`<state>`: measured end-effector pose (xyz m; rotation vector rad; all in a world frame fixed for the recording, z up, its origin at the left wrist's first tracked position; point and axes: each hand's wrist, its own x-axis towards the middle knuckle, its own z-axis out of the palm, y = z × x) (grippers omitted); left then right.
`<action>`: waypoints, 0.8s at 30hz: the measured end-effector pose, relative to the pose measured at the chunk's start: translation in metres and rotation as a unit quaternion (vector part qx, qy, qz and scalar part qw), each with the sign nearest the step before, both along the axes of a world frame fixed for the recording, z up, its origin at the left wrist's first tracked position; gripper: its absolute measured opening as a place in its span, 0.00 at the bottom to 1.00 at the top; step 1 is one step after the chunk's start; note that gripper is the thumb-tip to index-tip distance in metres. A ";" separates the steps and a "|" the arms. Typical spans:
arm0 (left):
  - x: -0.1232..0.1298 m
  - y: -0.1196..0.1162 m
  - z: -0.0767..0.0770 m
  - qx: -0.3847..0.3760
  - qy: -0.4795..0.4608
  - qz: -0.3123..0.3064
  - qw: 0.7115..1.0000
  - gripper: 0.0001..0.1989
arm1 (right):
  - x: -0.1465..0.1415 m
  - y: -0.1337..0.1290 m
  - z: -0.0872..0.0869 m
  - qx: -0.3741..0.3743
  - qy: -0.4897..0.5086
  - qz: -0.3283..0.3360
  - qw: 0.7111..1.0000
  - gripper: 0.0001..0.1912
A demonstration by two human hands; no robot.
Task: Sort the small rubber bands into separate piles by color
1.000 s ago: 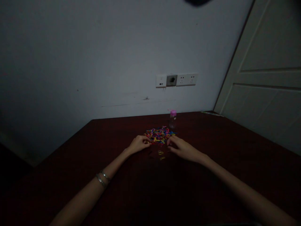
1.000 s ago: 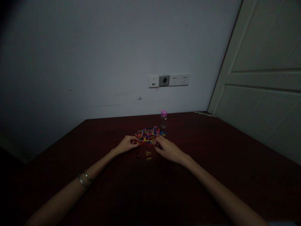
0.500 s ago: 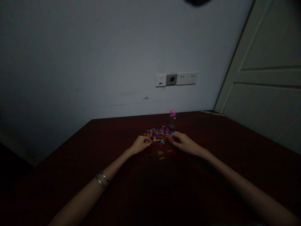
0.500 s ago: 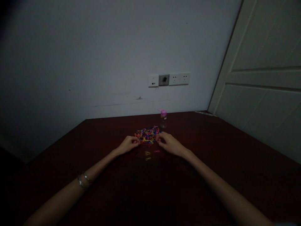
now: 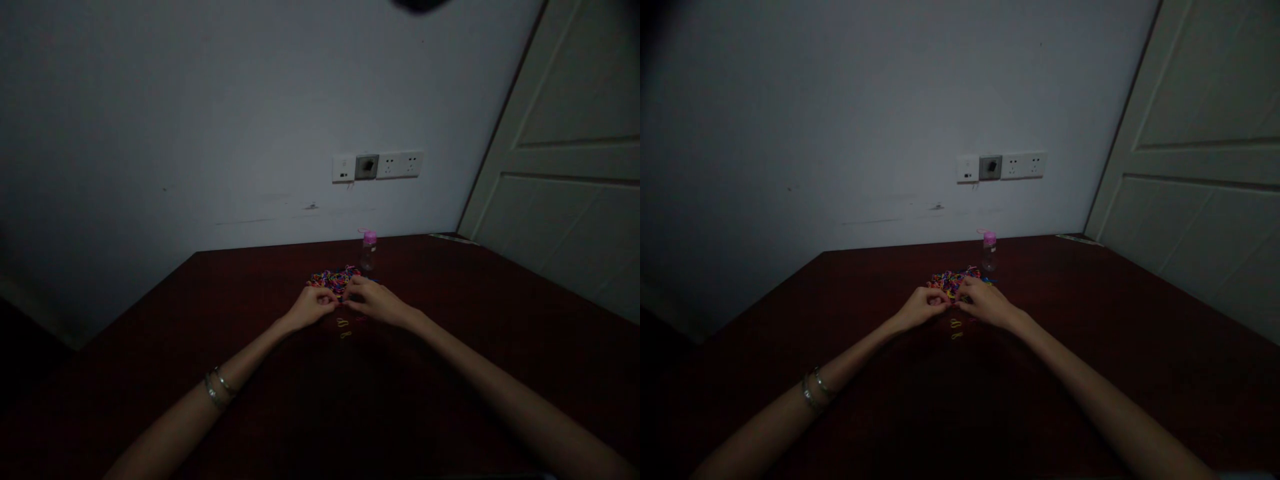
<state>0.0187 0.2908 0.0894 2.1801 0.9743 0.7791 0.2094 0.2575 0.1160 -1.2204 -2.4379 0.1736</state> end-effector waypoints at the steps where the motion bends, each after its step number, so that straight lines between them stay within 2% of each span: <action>1: 0.000 0.000 0.000 -0.004 -0.005 0.001 1.000 0.12 | 0.000 0.000 0.000 -0.001 0.003 0.004 1.000 0.08; 7: -0.004 0.004 -0.001 0.009 -0.016 0.017 1.000 0.14 | 0.019 0.004 -0.004 -0.030 0.063 0.025 0.997 0.08; 11: -0.017 0.018 -0.003 0.008 -0.023 0.046 0.999 0.14 | 0.056 0.007 -0.011 -0.056 0.111 -0.006 0.992 0.11; 17: -0.034 0.041 -0.013 0.000 -0.033 0.110 0.993 0.16 | 0.109 0.004 -0.029 -0.127 0.104 -0.041 0.986 0.14; 24: -0.041 0.050 -0.026 -0.008 -0.045 0.133 0.990 0.16 | 0.122 -0.001 -0.042 -0.164 0.087 -0.043 0.982 0.13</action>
